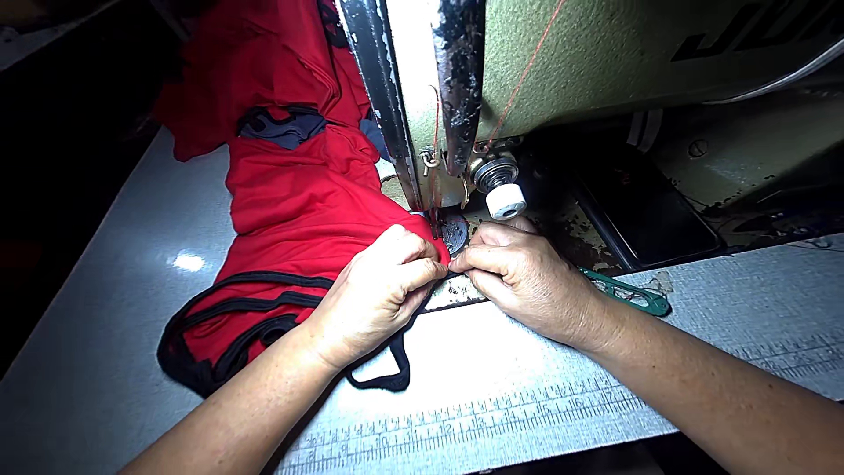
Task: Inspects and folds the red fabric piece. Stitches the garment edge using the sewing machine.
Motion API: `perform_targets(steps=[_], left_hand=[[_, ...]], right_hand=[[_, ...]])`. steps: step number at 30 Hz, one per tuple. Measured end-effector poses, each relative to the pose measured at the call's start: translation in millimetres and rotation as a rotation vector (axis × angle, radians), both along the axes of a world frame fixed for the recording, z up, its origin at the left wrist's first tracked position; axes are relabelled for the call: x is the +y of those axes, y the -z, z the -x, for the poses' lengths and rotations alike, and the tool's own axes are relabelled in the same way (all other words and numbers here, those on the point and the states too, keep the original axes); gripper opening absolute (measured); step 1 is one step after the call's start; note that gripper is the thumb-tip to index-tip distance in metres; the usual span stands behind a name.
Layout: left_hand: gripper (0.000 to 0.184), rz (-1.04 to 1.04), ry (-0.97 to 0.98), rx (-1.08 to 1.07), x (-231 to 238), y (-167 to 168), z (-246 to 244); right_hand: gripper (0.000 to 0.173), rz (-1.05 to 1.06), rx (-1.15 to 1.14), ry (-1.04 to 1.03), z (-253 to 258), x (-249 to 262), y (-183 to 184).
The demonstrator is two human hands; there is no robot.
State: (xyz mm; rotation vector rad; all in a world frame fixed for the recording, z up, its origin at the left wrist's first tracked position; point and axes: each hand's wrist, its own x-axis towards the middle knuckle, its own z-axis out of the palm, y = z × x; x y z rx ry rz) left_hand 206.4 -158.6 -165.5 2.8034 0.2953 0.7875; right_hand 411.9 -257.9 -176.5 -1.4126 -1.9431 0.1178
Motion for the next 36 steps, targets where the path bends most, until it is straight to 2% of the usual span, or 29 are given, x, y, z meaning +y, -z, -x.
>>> perform_targets(steps=[12, 19, 28, 36], left_hand=[[0.021, 0.003, 0.064, -0.030, 5.3, 1.7, 8.4], [0.021, -0.064, 0.045, -0.016, 6.1, 0.6, 7.1], [0.024, -0.076, 0.007, -0.005, 22.2, 1.5, 3.7], [0.021, 0.043, -0.071, -0.045, 33.4, 3.2, 0.5]], right_hand=[[0.021, -0.144, -0.190, -0.080, -5.8, -2.9, 0.1], [0.022, -0.193, -0.308, 0.007, -0.2, -5.4, 0.2], [0.028, -0.069, -0.321, 0.150, 4.8, -2.5, -1.7], [0.034, 0.026, -0.309, 0.200, 4.9, 1.2, -3.4]])
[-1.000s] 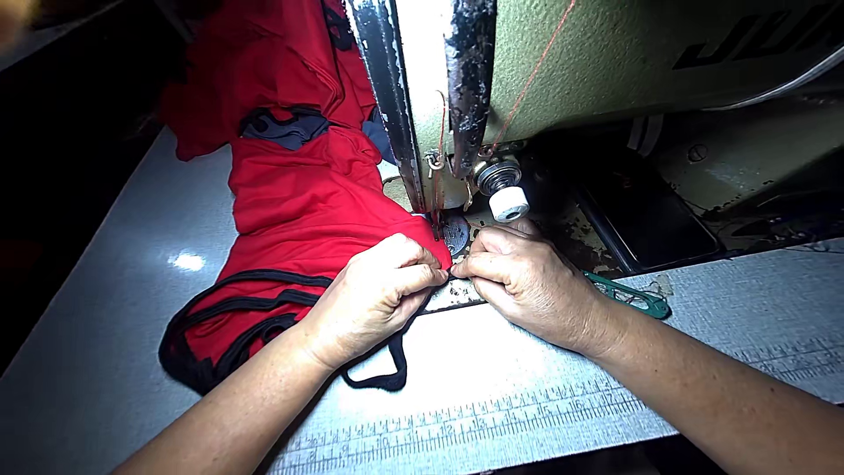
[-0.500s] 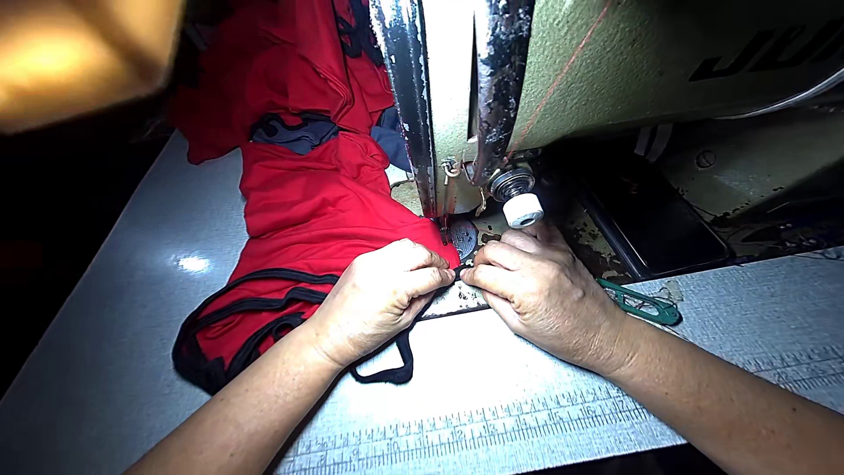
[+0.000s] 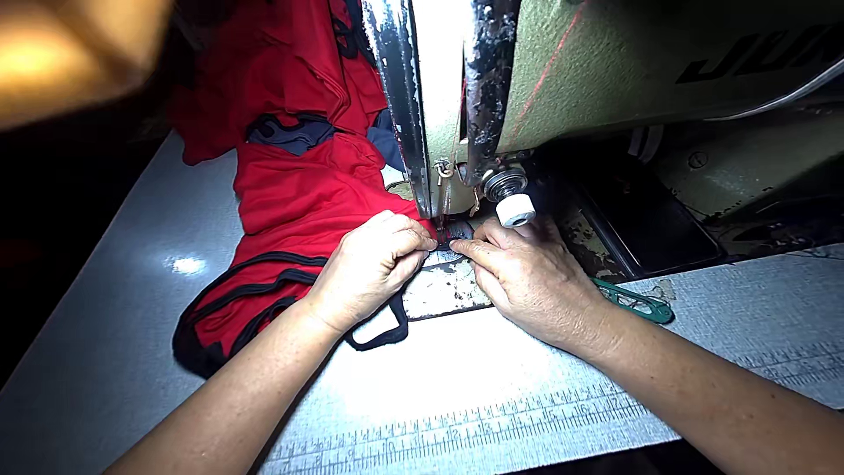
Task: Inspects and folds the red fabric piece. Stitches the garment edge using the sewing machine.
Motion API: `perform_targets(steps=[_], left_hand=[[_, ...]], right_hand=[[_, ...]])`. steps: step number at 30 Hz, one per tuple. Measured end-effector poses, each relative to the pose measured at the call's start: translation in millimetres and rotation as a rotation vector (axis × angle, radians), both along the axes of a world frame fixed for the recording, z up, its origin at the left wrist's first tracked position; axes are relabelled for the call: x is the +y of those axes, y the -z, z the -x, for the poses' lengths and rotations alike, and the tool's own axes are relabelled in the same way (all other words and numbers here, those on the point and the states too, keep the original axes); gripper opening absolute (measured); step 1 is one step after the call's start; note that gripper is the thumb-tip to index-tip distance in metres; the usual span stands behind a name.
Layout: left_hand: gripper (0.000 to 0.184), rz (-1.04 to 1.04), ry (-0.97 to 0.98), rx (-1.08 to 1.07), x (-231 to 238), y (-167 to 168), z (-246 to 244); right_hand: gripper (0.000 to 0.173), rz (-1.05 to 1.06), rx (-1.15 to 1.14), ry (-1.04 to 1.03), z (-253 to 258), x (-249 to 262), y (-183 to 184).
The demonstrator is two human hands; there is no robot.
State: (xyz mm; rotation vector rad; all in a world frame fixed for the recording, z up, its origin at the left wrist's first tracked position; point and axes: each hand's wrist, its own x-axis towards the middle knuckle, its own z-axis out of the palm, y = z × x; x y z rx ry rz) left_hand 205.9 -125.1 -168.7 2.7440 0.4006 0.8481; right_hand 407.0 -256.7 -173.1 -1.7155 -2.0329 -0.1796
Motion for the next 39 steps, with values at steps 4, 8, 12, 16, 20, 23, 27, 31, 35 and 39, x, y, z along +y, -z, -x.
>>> perform_targets(steps=[4, 8, 12, 16, 20, 23, 27, 31, 35, 39], left_hand=[[0.021, -0.028, -0.059, 0.035, 0.2, -1.2, -1.3], [0.021, -0.042, -0.088, 0.069, -1.3, -2.6, -2.9], [0.021, -0.037, -0.093, 0.072, -2.4, -2.9, -3.2], [0.021, -0.032, -0.094, 0.059, -1.5, -2.4, -4.7], [0.021, -0.028, -0.116, 0.086, -1.7, -3.1, -5.7], [0.021, -0.039, -0.109, 0.076, -1.3, -3.0, -6.6], [0.021, -0.043, -0.107, 0.064, 0.8, -3.5, -7.9], [0.020, -0.031, -0.109, 0.071, 0.7, -3.7, -8.5], [0.021, -0.003, -0.136, 0.086, 3.1, -3.2, -9.6], [0.024, 0.053, -0.127, 0.086, 4.7, -3.0, -8.5]], right_hand=[[0.035, 0.003, 0.036, 0.001, -1.4, 1.6, 1.7], [0.035, 0.013, 0.047, 0.004, -1.5, 1.3, 0.9], [0.037, 0.013, 0.037, 0.028, -1.3, 0.1, -0.3], [0.038, 0.026, 0.029, 0.044, -1.3, 0.3, -1.3], [0.040, 0.043, 0.022, 0.046, -1.9, 0.1, -2.5], [0.042, 0.055, 0.024, 0.047, -1.7, -0.4, -3.0], [0.041, 0.050, 0.025, 0.054, -0.9, 0.8, -3.8], [0.041, 0.047, -0.003, 0.062, -1.2, 0.8, -1.6], [0.040, 0.044, -0.019, 0.051, -1.7, 3.0, -0.2], [0.039, 0.027, 0.011, 0.006, -7.3, -1.7, -3.5]])
